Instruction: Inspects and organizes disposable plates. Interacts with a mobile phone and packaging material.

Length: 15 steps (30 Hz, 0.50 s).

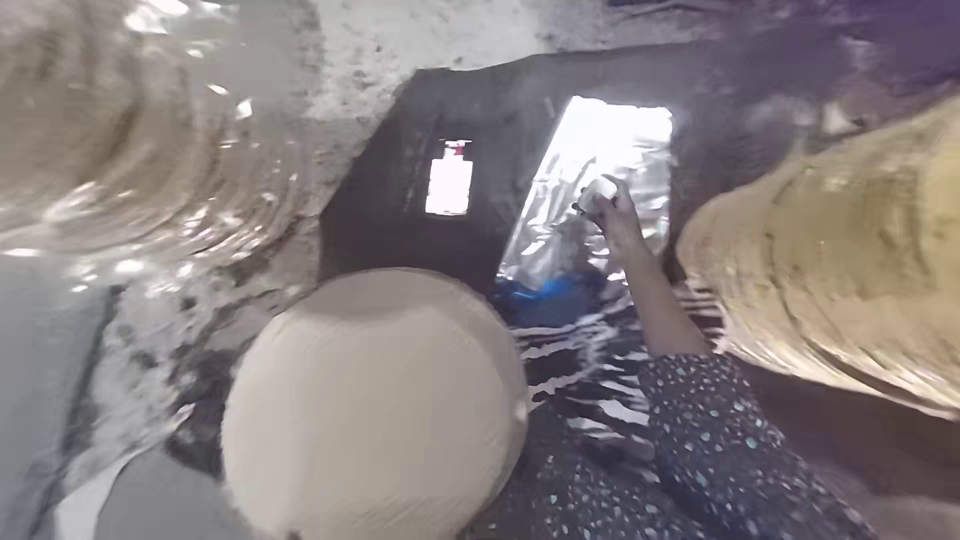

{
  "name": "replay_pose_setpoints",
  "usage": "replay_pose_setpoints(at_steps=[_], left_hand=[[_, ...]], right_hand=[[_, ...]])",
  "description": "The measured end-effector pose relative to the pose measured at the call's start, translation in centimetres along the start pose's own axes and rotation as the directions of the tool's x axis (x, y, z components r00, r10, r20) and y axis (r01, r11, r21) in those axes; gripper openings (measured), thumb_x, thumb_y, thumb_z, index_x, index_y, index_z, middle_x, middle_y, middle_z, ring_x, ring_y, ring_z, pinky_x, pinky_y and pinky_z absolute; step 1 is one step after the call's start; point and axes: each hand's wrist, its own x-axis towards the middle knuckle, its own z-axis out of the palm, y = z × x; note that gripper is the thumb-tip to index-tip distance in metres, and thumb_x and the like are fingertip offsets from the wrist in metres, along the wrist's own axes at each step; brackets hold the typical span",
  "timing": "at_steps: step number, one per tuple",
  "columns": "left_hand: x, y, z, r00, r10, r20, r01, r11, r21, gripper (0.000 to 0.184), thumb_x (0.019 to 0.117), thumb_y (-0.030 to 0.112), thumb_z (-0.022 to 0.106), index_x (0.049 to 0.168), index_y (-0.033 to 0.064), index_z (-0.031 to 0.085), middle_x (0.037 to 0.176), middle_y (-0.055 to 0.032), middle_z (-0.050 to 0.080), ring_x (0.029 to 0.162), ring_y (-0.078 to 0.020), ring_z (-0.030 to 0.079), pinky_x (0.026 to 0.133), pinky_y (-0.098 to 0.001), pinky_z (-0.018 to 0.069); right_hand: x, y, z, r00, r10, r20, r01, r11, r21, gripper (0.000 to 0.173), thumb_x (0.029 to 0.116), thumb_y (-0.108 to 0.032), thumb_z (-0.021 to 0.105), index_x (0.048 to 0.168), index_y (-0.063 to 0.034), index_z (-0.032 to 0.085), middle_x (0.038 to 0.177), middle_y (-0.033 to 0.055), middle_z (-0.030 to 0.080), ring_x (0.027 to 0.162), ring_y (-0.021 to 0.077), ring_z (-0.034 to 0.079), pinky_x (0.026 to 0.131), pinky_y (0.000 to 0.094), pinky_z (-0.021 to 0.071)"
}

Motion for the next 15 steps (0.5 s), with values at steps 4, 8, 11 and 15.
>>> replay_pose_setpoints(at_steps=[4,8,11,15], left_hand=[[4.5,-2.6,-3.4,0.995,0.074,0.061,-0.072,0.997,-0.035,0.054,0.0946,0.026,0.06,0.129,-0.0086,0.039,0.102,-0.0017,0.066,0.092,-0.0001,0.066,0.087,-0.0204,0.0553],[6.9,-3.4,-4.2,0.995,-0.021,-0.101,0.017,0.999,-0.041,0.043,0.105,0.005,0.036,0.144,-0.0119,0.027,0.121,-0.0191,0.054,0.107,-0.0139,0.059,0.098,-0.0307,0.0493],[8.2,-4.4,-5.1,0.994,-0.072,-0.087,0.079,0.993,0.084,0.051,0.1062,0.012,0.024,0.154,-0.0033,0.014,0.141,-0.0181,0.043,0.121,-0.011,0.052,0.103,-0.0309,0.0468],[11.7,-8.7,-9.0,0.956,0.181,0.229,-0.15,0.977,-0.149,0.093,0.0819,0.049,0.08,0.142,-0.0016,0.031,0.119,-0.0019,0.066,0.106,-0.0043,0.067,0.091,-0.0278,0.0572]], right_hand=[[4.1,-1.8,10.7,0.969,-0.209,0.134,0.249,0.825,-0.507,0.043,0.1013,-0.006,0.056,0.144,-0.0011,0.054,0.131,0.0291,0.063,0.116,0.0406,0.065,0.1,0.0532,0.0494],[8.9,1.1,16.8,0.891,-0.332,0.31,0.445,0.507,-0.738,0.039,0.1016,-0.003,0.049,0.137,-0.0049,0.063,0.145,0.0245,0.056,0.137,0.045,0.049,0.114,0.0605,0.0367],[9.2,2.6,17.3,0.843,-0.358,0.403,0.533,0.446,-0.719,0.044,0.1014,-0.005,0.048,0.144,-0.0088,0.059,0.154,0.0213,0.048,0.147,0.0449,0.037,0.118,0.0621,0.0294],[2.5,1.0,13.1,0.908,-0.314,0.278,0.413,0.561,-0.717,0.05,0.1043,-0.014,0.054,0.15,0.0018,0.046,0.159,0.0272,0.037,0.145,0.0473,0.038,0.116,0.0634,0.0321]])
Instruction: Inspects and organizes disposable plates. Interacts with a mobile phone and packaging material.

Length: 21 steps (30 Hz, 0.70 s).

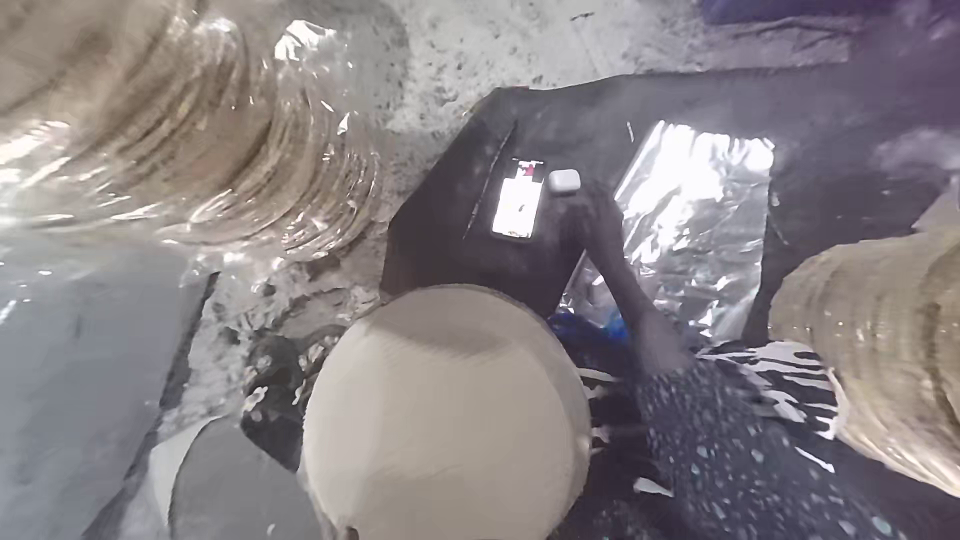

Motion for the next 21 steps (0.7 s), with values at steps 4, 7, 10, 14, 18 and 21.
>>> replay_pose_setpoints(at_steps=[4,7,10,14,18,21], left_hand=[[-0.2,-0.4,-0.7,0.99,0.129,0.064,-0.137,0.982,0.131,0.046,0.1065,0.02,0.043,0.135,-0.0141,0.032,0.11,-0.001,0.06,0.1,0.0067,0.06,0.09,-0.0175,0.0508],[0.2,-2.2,-2.4,0.963,0.173,0.206,-0.162,0.984,-0.072,0.069,0.1016,0.037,0.06,0.145,-0.0033,0.025,0.125,-0.0001,0.066,0.112,-0.0035,0.065,0.095,-0.0264,0.0562],[-2.0,0.4,1.4,0.999,0.015,-0.051,-0.014,1.0,0.026,0.052,0.1067,0.035,0.046,0.14,-0.003,0.033,0.112,-0.0022,0.058,0.102,-0.0047,0.062,0.092,-0.029,0.0537],[-0.6,-1.9,-0.3,0.982,0.114,0.153,-0.088,0.982,-0.167,0.072,0.0691,0.066,0.081,0.119,0.0215,0.055,0.098,0.0124,0.073,0.092,-0.0013,0.071,0.078,-0.0245,0.0617],[-0.7,-1.9,-0.3,0.986,0.077,0.145,-0.044,0.975,-0.217,0.072,0.0592,0.064,0.088,0.11,0.023,0.058,0.09,0.0113,0.074,0.084,-0.0021,0.072,0.071,-0.0259,0.0628],[-1.4,-1.3,0.3,0.987,0.085,0.135,-0.058,0.979,-0.193,0.073,0.0601,0.063,0.088,0.111,0.0214,0.056,0.09,0.0121,0.074,0.085,-0.0023,0.072,0.072,-0.026,0.0626]], right_hand=[[-11.4,1.0,-2.6,0.931,0.358,0.071,-0.352,0.932,-0.085,0.057,0.0966,-0.02,0.068,0.146,0.0032,0.05,0.156,0.0332,0.037,0.144,0.0506,0.038,0.114,0.0635,0.0334],[-18.5,0.1,-5.2,0.855,0.428,0.293,-0.426,0.902,-0.073,0.049,0.1029,-0.022,0.059,0.143,0.0049,0.053,0.144,0.0307,0.053,0.134,0.0452,0.051,0.113,0.0577,0.0377],[-22.5,-0.9,-7.6,0.826,0.229,0.515,-0.199,0.973,-0.114,0.062,0.0945,-0.022,0.072,0.15,-0.0061,0.05,0.157,0.0239,0.043,0.144,0.0437,0.041,0.117,0.0632,0.0276],[-22.6,-1.7,-8.2,0.809,0.327,0.489,-0.235,0.942,-0.241,0.038,0.1044,-0.003,0.047,0.14,-0.0031,0.06,0.14,0.0289,0.058,0.132,0.0481,0.052,0.113,0.062,0.0349],[-21.3,-0.3,-10.9,0.861,0.302,0.408,-0.247,0.952,-0.183,0.031,0.1057,-0.004,0.047,0.129,0.0054,0.064,0.128,0.0316,0.063,0.123,0.0499,0.059,0.105,0.0636,0.0422],[-21.7,1.7,-13.4,0.962,0.259,0.09,-0.271,0.949,0.161,0.027,0.1063,-0.009,0.052,0.118,0.0101,0.066,0.107,0.0298,0.069,0.099,0.0419,0.067,0.091,0.0592,0.05]])
